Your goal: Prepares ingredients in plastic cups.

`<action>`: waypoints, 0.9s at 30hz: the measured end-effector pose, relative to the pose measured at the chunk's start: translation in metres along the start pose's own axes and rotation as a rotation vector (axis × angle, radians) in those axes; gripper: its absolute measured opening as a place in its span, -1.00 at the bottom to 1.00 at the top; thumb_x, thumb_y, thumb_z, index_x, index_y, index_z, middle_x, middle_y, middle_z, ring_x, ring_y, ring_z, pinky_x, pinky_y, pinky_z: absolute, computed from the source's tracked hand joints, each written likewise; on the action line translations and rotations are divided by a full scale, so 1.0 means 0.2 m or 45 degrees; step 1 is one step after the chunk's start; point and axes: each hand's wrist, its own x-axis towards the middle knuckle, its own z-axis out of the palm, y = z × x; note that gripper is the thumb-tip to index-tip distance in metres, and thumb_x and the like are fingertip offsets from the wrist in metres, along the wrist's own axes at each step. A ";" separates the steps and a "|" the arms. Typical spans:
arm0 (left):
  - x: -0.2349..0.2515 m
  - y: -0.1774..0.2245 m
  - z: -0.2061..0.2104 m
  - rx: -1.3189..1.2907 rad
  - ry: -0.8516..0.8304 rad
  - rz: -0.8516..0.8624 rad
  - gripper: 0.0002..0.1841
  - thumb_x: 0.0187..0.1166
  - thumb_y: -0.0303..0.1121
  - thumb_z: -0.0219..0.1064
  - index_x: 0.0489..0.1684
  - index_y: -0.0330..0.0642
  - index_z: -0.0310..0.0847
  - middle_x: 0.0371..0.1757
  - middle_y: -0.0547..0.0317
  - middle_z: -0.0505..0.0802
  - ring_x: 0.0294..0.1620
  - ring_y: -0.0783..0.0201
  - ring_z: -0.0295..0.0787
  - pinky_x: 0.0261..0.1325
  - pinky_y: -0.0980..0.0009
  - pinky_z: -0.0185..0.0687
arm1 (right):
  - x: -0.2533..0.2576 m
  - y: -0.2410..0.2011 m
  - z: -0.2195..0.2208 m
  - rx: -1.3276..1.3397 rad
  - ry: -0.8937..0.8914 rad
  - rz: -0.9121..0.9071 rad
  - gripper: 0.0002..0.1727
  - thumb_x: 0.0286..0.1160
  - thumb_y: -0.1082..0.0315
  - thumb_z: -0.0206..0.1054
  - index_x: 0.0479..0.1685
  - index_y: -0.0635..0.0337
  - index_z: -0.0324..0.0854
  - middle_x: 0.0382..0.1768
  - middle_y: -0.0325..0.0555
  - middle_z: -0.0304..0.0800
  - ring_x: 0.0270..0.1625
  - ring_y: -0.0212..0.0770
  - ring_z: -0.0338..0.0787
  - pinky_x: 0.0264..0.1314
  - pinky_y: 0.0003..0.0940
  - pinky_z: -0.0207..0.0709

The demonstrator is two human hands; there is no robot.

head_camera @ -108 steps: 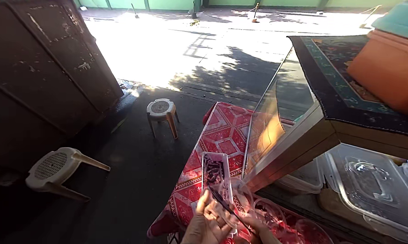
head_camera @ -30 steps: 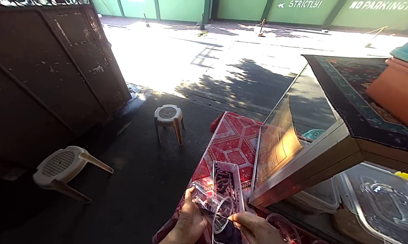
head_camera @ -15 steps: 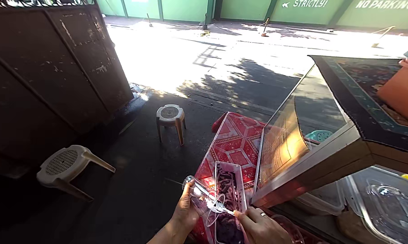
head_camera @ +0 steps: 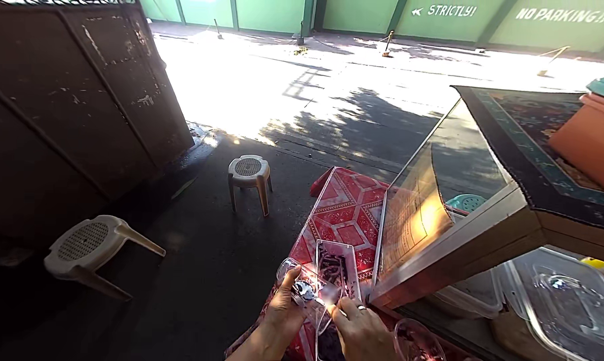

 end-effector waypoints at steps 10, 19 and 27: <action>-0.01 0.06 -0.04 -0.041 -0.138 -0.035 -0.65 0.82 -0.09 0.04 0.12 -0.22 0.51 -0.07 -0.16 0.84 -0.04 -0.04 0.88 0.01 0.01 0.83 | -0.01 0.06 0.01 -0.002 -0.027 -0.036 -0.74 0.32 0.51 0.39 -0.10 0.05 0.91 -0.21 0.00 0.89 -0.15 0.04 0.89 -0.21 -0.11 0.74; -0.01 0.16 -0.05 0.066 -0.119 -0.066 -0.62 0.84 -0.07 -0.01 0.19 -0.20 0.50 -0.01 -0.11 0.83 0.04 -0.01 0.85 0.13 0.02 0.78 | 0.00 0.08 -0.09 0.053 -0.125 0.040 -0.69 0.49 0.50 0.31 0.04 0.02 0.91 -0.22 0.06 0.89 -0.14 0.12 0.90 -0.15 0.01 0.75; -0.01 0.12 0.00 0.006 -0.111 0.046 -0.61 0.82 -0.05 0.06 0.17 -0.22 0.51 -0.10 -0.14 0.86 -0.05 -0.01 0.88 0.03 0.06 0.83 | 0.08 -0.04 0.04 0.001 0.000 -0.041 -0.64 0.14 0.62 0.42 -0.11 0.07 0.94 -0.34 0.02 0.84 -0.28 0.01 0.90 -0.39 -0.16 0.73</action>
